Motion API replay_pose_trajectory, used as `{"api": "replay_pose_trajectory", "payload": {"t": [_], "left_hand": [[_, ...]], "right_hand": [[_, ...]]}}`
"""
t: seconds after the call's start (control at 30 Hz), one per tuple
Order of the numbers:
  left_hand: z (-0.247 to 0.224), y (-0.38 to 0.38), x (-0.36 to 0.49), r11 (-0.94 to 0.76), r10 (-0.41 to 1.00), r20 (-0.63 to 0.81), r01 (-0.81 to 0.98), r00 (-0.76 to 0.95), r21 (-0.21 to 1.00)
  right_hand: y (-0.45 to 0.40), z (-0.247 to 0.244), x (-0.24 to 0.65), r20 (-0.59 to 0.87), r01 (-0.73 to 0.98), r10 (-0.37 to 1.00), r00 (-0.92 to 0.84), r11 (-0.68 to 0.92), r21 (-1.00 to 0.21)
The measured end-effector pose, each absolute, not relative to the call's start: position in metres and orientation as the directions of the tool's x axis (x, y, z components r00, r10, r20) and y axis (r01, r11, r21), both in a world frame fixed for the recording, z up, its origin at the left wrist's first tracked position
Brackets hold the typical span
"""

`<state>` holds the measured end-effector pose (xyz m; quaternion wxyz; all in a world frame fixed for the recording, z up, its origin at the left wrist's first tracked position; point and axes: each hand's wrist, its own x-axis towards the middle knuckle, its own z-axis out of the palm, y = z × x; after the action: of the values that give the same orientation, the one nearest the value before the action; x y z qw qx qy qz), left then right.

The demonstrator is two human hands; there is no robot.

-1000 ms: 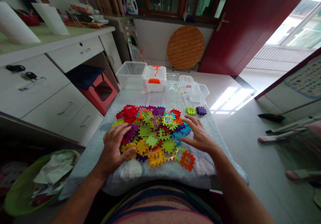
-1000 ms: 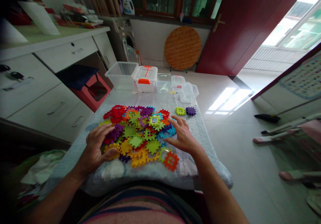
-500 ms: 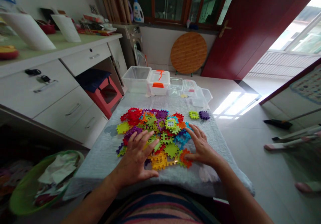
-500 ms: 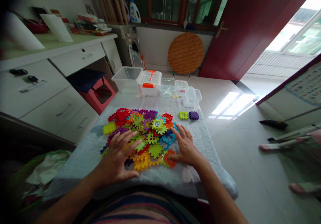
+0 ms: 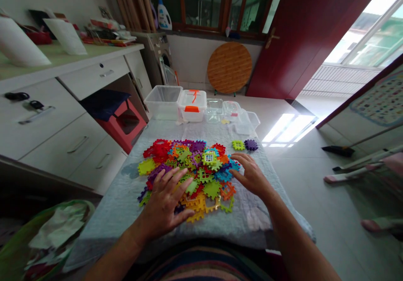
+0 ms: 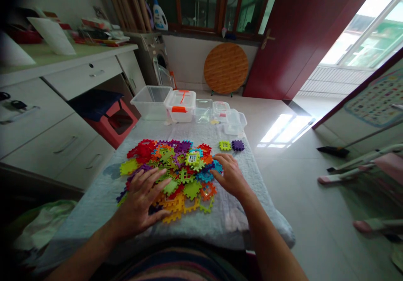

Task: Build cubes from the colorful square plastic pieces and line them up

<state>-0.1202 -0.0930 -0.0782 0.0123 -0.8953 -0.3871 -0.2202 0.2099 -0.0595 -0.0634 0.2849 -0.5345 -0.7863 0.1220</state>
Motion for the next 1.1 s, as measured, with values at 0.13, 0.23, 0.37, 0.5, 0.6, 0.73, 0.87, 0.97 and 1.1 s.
{"api": "replay_pose_trajectory", "payload": {"t": [0.13,0.23,0.37,0.5,0.6,0.73,0.87,0.97,1.1], "left_hand": [[-0.068,-0.061,-0.147,-0.583,0.770,0.479,0.769,0.421,0.262],[-0.068,-0.025,-0.170,-0.441,0.868,0.433,0.778,0.243,0.448],[-0.078,0.013,-0.190,-0.290,0.944,0.312,0.715,0.106,0.636],[-0.092,0.027,-0.197,-0.135,0.986,0.168,0.567,-0.006,0.813],[-0.099,0.026,-0.198,-0.073,0.993,0.109,0.466,-0.050,0.882],[-0.104,0.019,-0.196,-0.104,0.986,0.153,0.461,-0.070,0.881],[-0.107,0.016,-0.195,-0.162,0.977,0.209,0.516,-0.034,0.841],[-0.106,0.015,-0.195,-0.165,0.976,0.216,0.529,-0.035,0.832],[-0.102,0.014,-0.193,-0.167,0.974,0.225,0.557,-0.037,0.814]], "right_hand": [[-0.021,-0.056,0.203,0.284,0.813,0.931,-0.230,0.344,-0.469],[0.012,-0.059,0.191,0.190,0.875,0.960,-0.205,0.267,-0.404],[0.031,-0.064,0.177,0.089,0.902,0.970,-0.227,0.244,-0.356],[0.024,-0.062,0.171,0.149,0.876,0.954,-0.259,0.297,-0.381],[0.018,-0.058,0.166,0.280,0.828,0.920,-0.273,0.373,-0.418],[0.008,-0.053,0.143,0.374,0.677,0.869,-0.324,0.489,-0.550],[-0.007,-0.047,0.115,0.368,0.468,0.804,-0.467,0.578,-0.668],[-0.006,-0.048,0.117,0.363,0.399,0.817,-0.448,0.547,-0.736],[0.016,-0.065,0.148,0.385,0.606,0.914,-0.126,0.378,-0.699]]}}
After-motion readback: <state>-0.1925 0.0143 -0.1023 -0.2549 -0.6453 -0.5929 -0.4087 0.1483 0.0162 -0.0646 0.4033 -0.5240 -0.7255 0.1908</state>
